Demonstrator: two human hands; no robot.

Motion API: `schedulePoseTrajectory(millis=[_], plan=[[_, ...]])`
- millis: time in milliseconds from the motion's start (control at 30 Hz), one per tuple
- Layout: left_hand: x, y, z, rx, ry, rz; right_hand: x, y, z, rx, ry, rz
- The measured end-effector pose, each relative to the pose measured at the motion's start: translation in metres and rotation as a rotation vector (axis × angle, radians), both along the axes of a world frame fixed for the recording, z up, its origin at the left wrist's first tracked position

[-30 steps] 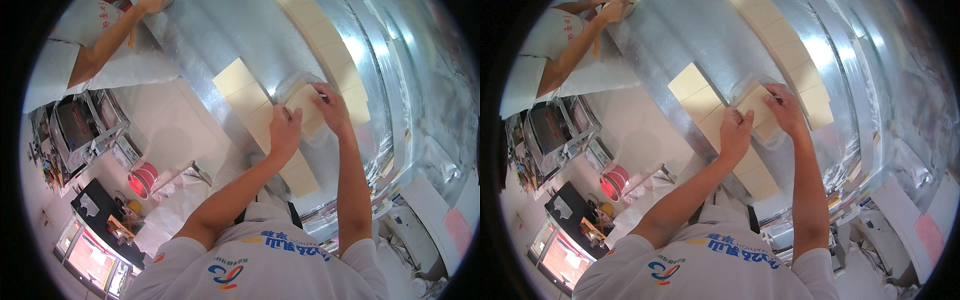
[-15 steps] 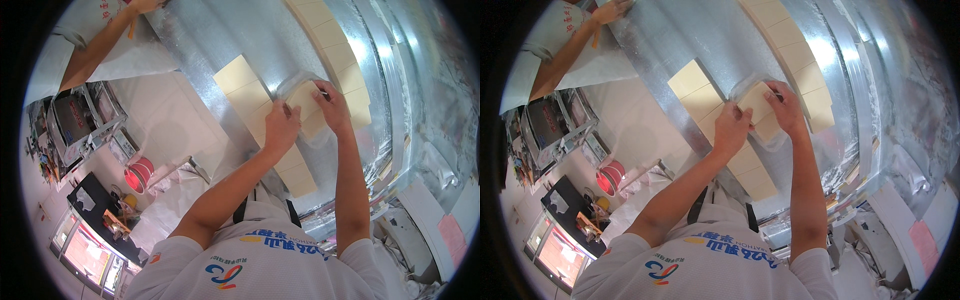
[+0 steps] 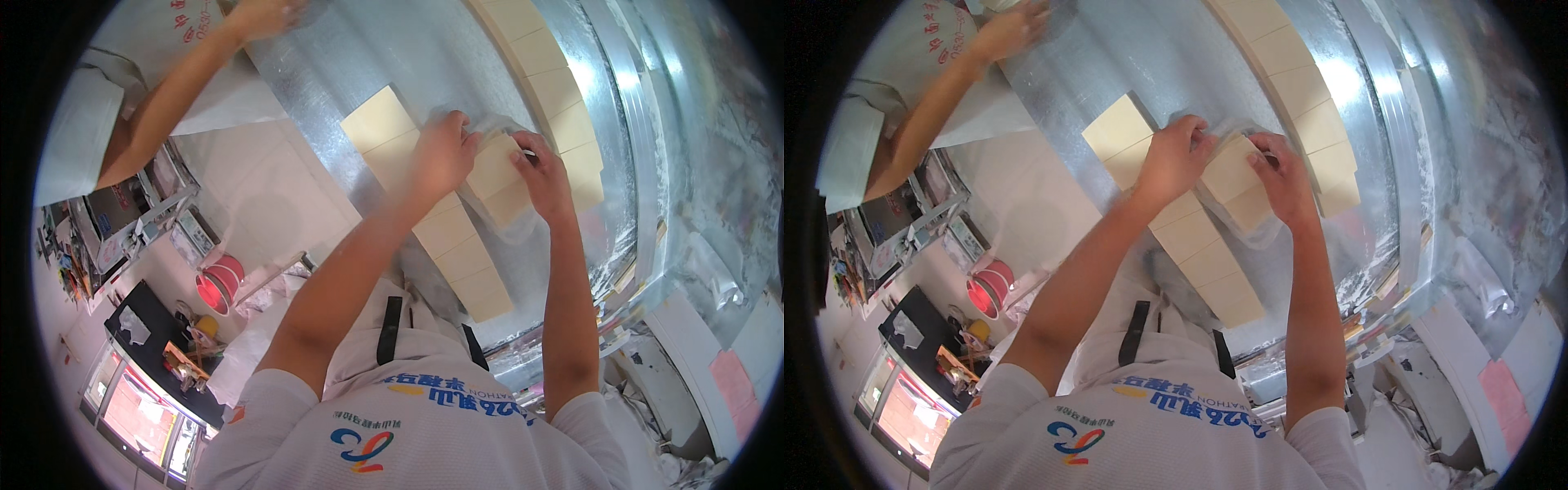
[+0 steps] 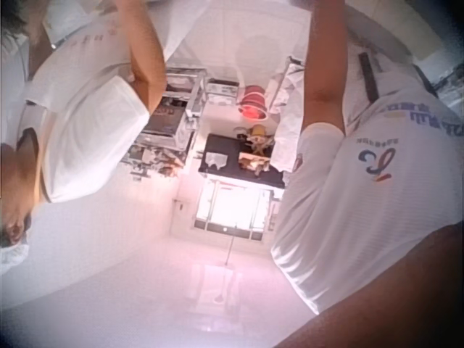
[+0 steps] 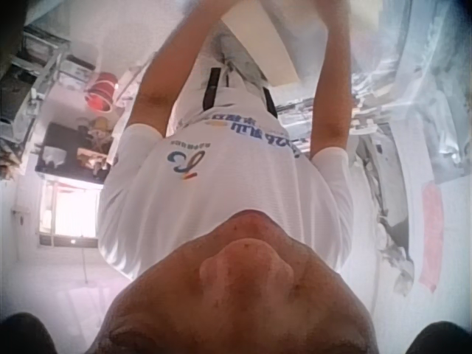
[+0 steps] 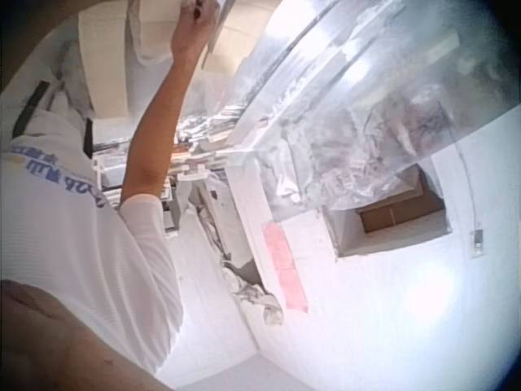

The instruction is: The person uses a large knife to cut long strips of dough into squares, scrapes the work surface with a small tool, and then stacks the squares into piles, occasionally placing them under plastic sheets.

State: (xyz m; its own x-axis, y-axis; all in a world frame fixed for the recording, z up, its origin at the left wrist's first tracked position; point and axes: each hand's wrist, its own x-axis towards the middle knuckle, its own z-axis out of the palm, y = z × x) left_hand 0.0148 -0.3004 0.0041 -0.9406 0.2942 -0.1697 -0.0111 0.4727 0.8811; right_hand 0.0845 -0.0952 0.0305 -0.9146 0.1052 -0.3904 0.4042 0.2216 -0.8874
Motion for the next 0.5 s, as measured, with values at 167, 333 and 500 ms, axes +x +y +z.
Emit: schedulePoseTrajectory(millis=[167,333,500], plan=[[-0.012,-0.002,-0.002,-0.068,-0.071,-0.128,0.006,0.0,-0.005,-0.039,0.014,-0.026],[-0.006,-0.001,-0.004,-0.037,0.009,0.038,0.008,-0.002,-0.005,-0.065,0.028,-0.043],[-0.006,-0.005,0.005,-0.012,-0.129,0.076,0.009,-0.007,-0.004,0.028,0.025,-0.052]])
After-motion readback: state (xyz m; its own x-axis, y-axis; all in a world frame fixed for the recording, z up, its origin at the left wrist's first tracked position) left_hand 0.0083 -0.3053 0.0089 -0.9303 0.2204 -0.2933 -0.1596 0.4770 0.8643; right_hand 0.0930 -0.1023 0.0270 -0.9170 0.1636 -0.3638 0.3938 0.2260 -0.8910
